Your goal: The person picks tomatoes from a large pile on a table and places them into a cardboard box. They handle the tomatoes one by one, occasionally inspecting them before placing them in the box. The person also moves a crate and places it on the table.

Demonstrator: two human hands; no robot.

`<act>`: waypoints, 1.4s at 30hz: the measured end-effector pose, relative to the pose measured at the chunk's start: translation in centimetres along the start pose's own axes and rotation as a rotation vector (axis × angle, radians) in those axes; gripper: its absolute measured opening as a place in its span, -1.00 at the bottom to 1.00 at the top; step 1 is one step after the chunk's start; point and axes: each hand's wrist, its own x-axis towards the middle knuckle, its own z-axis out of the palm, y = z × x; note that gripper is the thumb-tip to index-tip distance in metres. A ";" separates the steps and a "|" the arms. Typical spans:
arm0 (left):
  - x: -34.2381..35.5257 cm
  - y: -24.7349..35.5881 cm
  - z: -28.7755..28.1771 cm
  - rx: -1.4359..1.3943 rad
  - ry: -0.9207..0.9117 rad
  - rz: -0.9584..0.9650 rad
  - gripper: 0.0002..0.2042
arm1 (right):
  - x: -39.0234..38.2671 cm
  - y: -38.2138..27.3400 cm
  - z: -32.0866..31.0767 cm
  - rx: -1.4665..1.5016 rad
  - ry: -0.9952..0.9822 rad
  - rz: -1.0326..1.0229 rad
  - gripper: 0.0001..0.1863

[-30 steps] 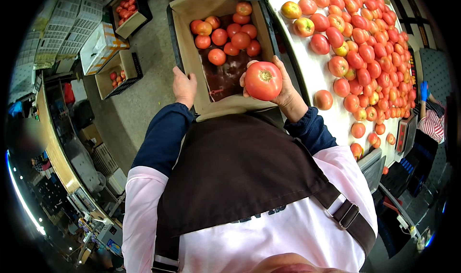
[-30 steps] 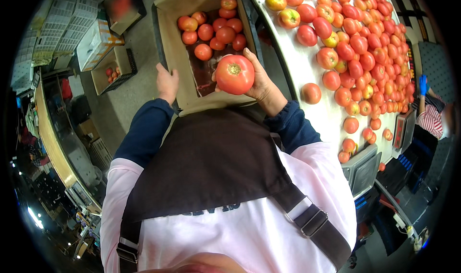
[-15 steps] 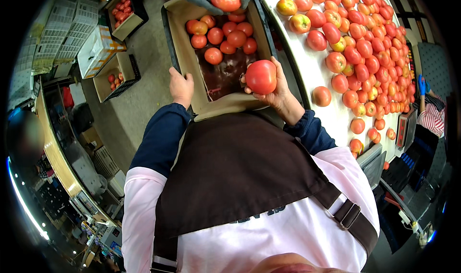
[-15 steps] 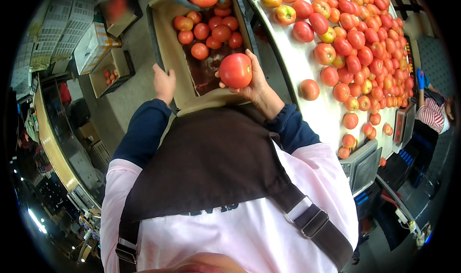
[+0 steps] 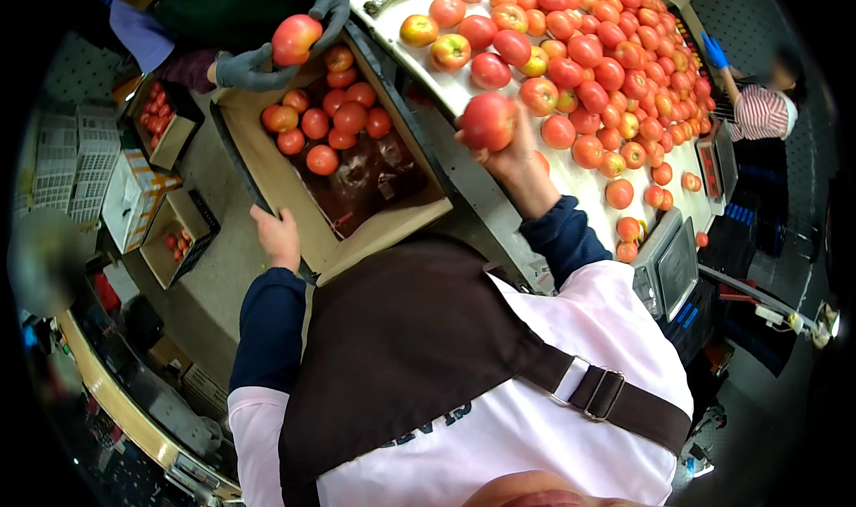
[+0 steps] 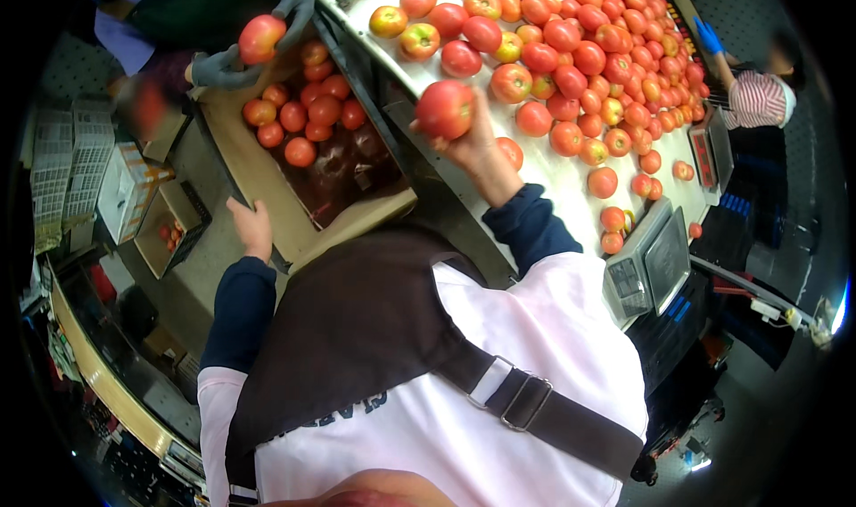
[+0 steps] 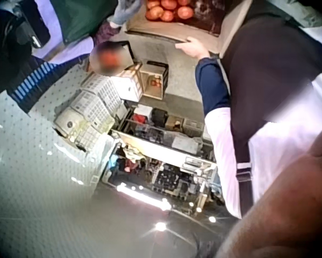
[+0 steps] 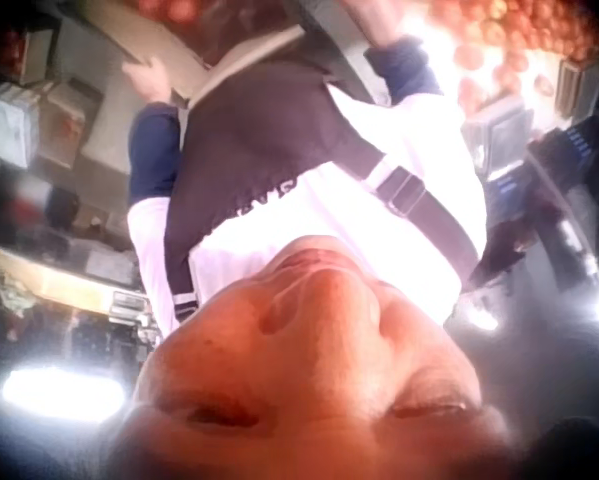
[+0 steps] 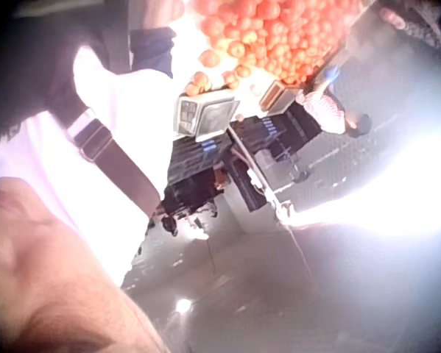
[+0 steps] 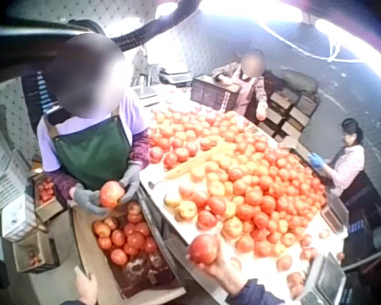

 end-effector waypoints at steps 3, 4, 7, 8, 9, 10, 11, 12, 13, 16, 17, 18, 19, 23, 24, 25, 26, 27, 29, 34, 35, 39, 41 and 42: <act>0.0 0.2 0.0 -0.014 0.004 -0.002 -0.52 | -1.5 -7.2 -2.6 0.008 0.104 -0.325 -0.26; 0.0 0.2 0.1 -0.023 0.011 0.006 -0.52 | -2.0 -9.8 -4.5 0.061 0.143 -0.382 -0.25; 0.0 0.8 -0.2 -0.035 -0.011 -0.009 -0.54 | -4.7 -16.1 -7.4 0.175 0.172 -0.483 -0.23; 0.0 1.0 -0.3 -0.037 -0.028 -0.018 -0.55 | -5.2 -17.8 -8.3 0.150 0.226 -0.586 -0.23; -0.1 0.9 -0.3 -0.045 -0.012 -0.006 -0.55 | -5.4 -19.4 -9.1 0.125 0.276 -0.684 -0.23; -0.1 0.5 -0.2 -0.052 0.003 0.006 -0.55 | -6.0 -21.1 -9.6 0.131 0.281 -0.682 -0.25; -0.1 0.3 0.0 -0.060 0.018 0.015 -0.56 | -6.2 -22.6 -10.1 0.081 0.275 -0.771 -0.23; 0.0 0.2 0.2 -0.044 0.008 0.017 -0.56 | -6.3 -24.2 -10.7 0.083 0.296 -0.859 -0.22; 0.0 0.1 0.4 -0.025 0.005 0.012 -0.56 | -6.5 -25.9 -11.3 0.085 0.310 -0.940 -0.21; 0.1 -0.8 0.8 -0.085 0.181 0.259 -0.59 | -7.5 -29.1 -12.5 -0.143 0.370 -1.065 -0.29; 0.2 0.4 0.2 -0.009 0.061 0.086 -0.60 | -8.2 -30.1 -12.9 -0.134 0.451 -1.058 -0.33; -0.2 0.7 -0.1 -0.005 0.067 0.037 -0.57 | -7.1 -26.2 -7.3 -0.290 0.567 -1.122 -0.43; -0.1 0.3 0.1 -0.014 0.059 0.025 -0.54 | -6.8 -24.7 -6.1 -0.338 0.456 -1.042 -0.52; -0.1 0.7 -0.7 0.049 -0.015 -0.075 -0.51 | -2.1 -10.3 1.9 -0.710 -0.094 -0.495 -0.64; -0.1 1.0 -0.9 0.041 -0.030 -0.081 -0.51 | -0.8 -6.1 3.5 -0.753 -0.076 -0.374 -0.65; -0.2 1.1 -1.1 0.035 -0.038 -0.095 -0.51 | -0.2 -1.6 5.8 -0.848 -0.201 -0.259 -0.63; -0.1 1.2 -1.2 0.026 -0.050 -0.101 -0.52 | 1.3 1.9 6.5 -0.906 -0.290 -0.070 -0.63; -0.1 1.1 -1.1 0.018 -0.039 -0.092 -0.53 | 2.9 5.4 7.1 -0.962 -0.316 0.070 -0.65; -0.3 0.7 -1.0 0.013 -0.009 -0.086 -0.55 | 6.5 10.7 8.4 -1.241 -0.343 0.266 -0.65; 0.2 1.3 -1.1 -0.018 -0.047 -0.091 -0.61 | 18.6 18.4 4.9 -2.283 -0.501 -0.162 -0.66; 0.2 1.1 -1.2 -0.025 -0.046 -0.100 -0.61 | 19.7 19.0 5.2 -2.398 -0.471 -0.054 -0.69; 0.0 0.8 -1.2 -0.078 -0.050 -0.112 -0.59 | 21.7 20.7 3.6 -2.493 -0.241 -0.618 -0.84; -0.1 0.8 -1.2 -0.098 -0.053 -0.117 -0.57 | 22.7 19.5 4.6 -2.447 -0.533 -1.268 -0.90; -0.2 0.7 -1.2 -0.085 -0.050 -0.114 -0.57 | 22.9 19.0 6.0 -2.483 -0.405 -1.261 -0.86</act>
